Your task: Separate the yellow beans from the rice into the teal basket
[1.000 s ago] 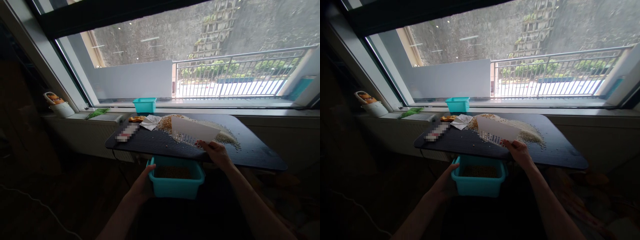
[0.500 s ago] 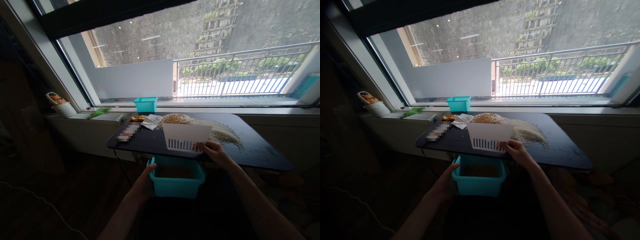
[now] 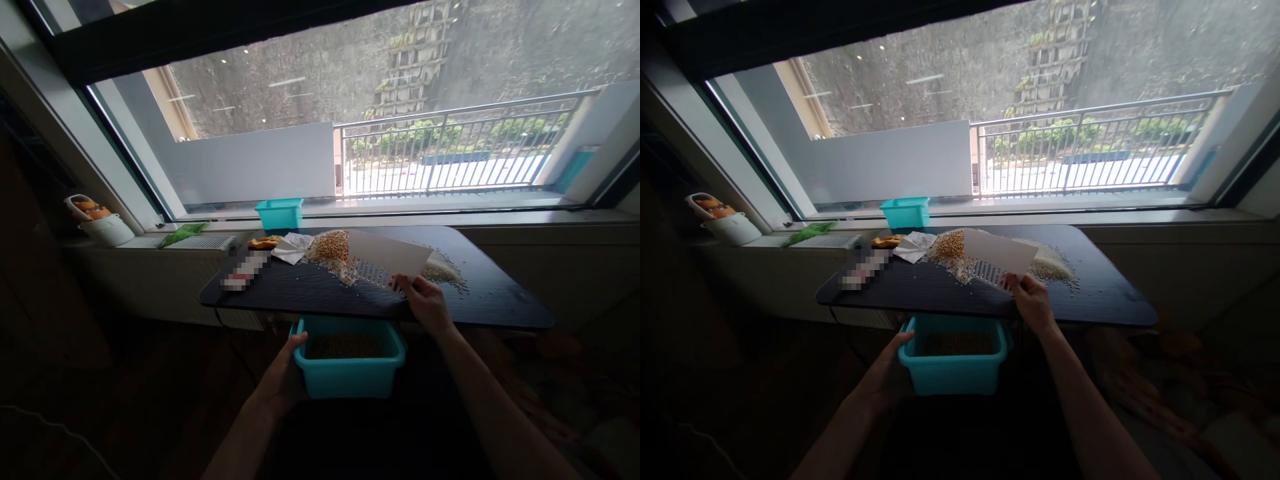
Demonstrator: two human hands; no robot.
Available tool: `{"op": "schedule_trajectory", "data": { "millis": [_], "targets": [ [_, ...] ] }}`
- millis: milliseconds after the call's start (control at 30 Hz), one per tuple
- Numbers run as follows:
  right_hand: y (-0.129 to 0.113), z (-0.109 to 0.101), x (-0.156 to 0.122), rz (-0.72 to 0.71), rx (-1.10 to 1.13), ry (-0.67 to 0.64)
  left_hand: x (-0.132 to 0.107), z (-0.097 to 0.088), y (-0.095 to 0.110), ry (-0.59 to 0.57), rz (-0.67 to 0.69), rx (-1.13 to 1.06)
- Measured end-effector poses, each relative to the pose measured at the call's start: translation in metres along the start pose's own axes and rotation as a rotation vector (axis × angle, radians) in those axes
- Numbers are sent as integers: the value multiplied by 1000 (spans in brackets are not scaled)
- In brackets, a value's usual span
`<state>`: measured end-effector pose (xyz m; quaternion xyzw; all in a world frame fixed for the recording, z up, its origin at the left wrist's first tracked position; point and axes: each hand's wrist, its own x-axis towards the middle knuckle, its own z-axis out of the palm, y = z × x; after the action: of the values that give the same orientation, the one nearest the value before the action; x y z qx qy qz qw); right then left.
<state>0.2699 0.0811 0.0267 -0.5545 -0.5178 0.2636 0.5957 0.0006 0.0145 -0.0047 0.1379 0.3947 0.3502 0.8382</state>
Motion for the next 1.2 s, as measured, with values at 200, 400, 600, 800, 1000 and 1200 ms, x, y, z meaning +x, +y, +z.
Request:
{"op": "schedule_trajectory", "data": {
  "millis": [200,400,600,800,1000,1200],
  "targets": [
    [4,2,1,-15,-29,-21,1,-1,-1,-4,3,5],
    [4,0,0,-33,-31,-48,2,-2,-1,-5,-3,24],
    [2,0,0,-75,-51,-78,2,-3,-1,-8,1,31],
    [1,-2,-1,-54,-53,-67,4,-6,-2,8,1,36],
    [0,-4,-2,-47,-71,-69,4,-7,-2,-12,17,26],
    [0,-4,-2,-27,-94,-41,2,-4,-2,-4,4,33]
  ]
}}
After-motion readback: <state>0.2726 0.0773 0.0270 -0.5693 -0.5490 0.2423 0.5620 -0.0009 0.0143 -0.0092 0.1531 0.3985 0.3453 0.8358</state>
